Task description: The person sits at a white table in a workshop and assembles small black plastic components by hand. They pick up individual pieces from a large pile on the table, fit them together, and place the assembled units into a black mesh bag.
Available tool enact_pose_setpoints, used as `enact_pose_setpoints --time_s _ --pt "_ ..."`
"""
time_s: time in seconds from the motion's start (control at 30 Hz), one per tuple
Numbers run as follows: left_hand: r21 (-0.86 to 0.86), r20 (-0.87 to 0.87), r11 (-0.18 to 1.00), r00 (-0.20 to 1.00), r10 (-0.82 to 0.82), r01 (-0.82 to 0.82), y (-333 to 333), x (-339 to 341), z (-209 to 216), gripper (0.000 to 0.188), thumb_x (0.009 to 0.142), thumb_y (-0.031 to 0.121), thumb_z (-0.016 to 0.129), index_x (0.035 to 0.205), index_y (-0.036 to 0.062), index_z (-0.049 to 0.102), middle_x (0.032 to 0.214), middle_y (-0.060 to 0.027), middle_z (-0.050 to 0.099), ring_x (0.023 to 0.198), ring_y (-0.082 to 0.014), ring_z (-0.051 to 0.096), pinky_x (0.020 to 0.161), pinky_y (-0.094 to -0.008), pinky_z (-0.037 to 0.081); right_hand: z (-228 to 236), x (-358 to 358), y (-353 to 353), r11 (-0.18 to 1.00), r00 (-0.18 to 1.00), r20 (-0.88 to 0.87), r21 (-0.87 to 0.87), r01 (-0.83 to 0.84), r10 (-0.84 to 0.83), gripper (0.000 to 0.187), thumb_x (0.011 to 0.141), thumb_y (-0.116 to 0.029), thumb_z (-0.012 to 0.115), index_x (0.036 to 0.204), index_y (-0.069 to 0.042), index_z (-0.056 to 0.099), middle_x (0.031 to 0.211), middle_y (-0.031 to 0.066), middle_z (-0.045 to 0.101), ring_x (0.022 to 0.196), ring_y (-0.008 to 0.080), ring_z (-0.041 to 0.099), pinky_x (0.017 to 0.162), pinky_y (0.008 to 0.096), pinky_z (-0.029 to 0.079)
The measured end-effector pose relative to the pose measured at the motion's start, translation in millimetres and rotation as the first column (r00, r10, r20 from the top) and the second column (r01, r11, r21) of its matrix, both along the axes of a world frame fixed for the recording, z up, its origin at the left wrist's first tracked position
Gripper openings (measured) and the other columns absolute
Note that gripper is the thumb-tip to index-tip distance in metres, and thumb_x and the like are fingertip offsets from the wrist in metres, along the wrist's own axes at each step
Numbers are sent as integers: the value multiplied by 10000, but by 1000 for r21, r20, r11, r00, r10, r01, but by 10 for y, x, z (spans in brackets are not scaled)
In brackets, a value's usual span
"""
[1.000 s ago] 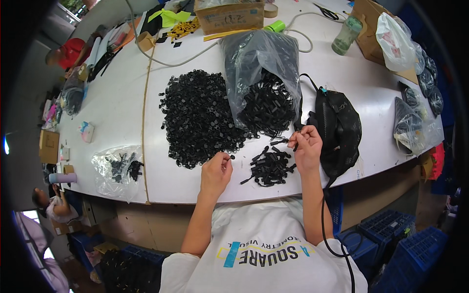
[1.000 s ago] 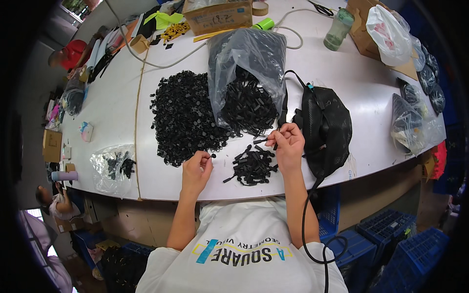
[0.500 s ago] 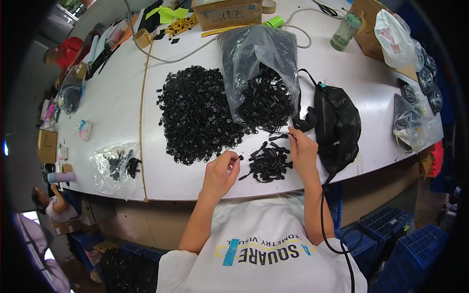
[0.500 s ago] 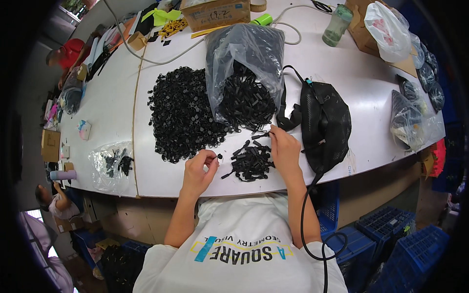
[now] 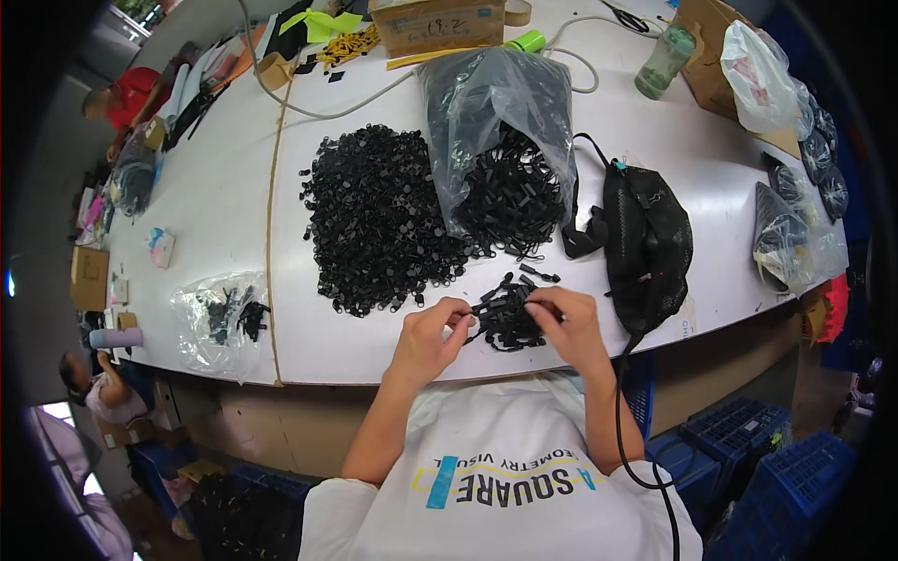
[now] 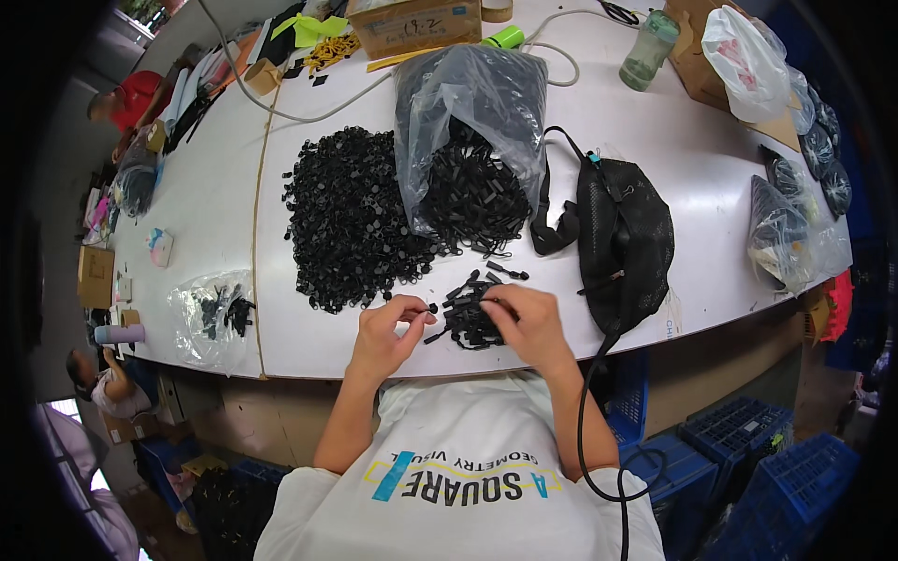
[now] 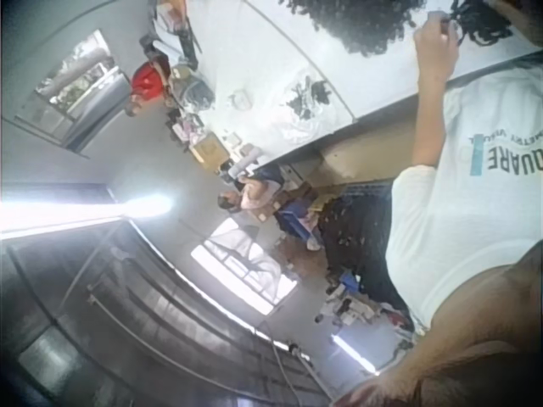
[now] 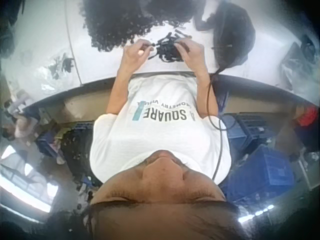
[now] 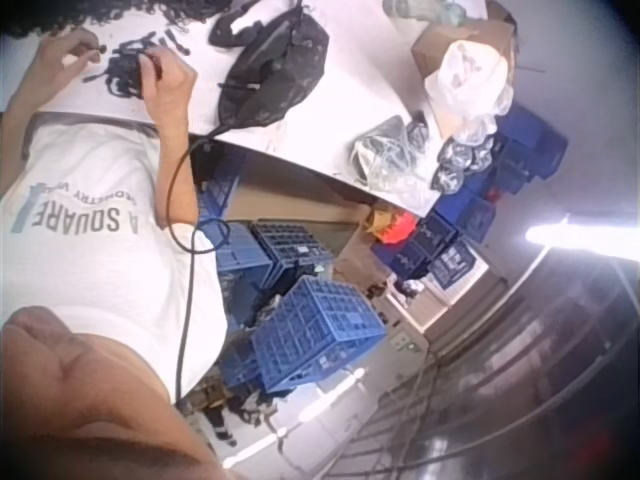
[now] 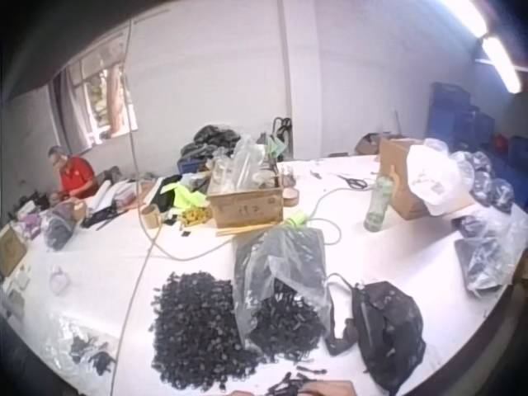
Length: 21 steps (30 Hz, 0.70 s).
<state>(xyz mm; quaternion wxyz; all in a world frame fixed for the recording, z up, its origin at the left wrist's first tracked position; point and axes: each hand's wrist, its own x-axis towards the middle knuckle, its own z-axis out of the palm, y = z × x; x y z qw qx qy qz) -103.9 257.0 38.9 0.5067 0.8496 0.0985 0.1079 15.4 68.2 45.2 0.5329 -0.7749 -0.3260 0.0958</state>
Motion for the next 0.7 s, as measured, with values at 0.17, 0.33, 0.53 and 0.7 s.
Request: enact_pose_setpoints --time_s 0.17,0.33,0.53,0.7 --pt "39 47 996 995 -88 86 -20 -18 112 132 799 -36 625 918 6 588 788 -138 672 701 -261 679 600 -313 522 67 -197 114 988 986 -94 -67 -140 134 58 823 -45 629 817 -2 590 642 102 580 509 233 557 494 322 427" --pt "134 46 973 979 -198 190 26 -76 247 143 781 -26 651 913 18 617 803 -118 679 683 -263 670 606 -310 518 59 -198 171 967 957 141 -23 -253 254 74 792 -53 662 824 -18 605 657 85 552 563 254 545 536 356 427" --pt "179 -14 920 936 -353 350 39 -156 337 148 741 -10 683 875 31 637 792 -104 669 671 -279 646 604 -342 512 63 -164 129 913 847 353 -54 -405 397 87 769 -92 693 835 -61 645 641 50 517 579 236 515 545 344 399" --pt "184 39 880 891 -451 438 42 -202 374 152 716 9 700 854 43 646 796 -81 664 711 -261 639 629 -345 507 52 -156 75 796 770 241 -19 -605 591 86 761 -103 698 834 -65 671 639 47 529 575 237 526 536 348 405"
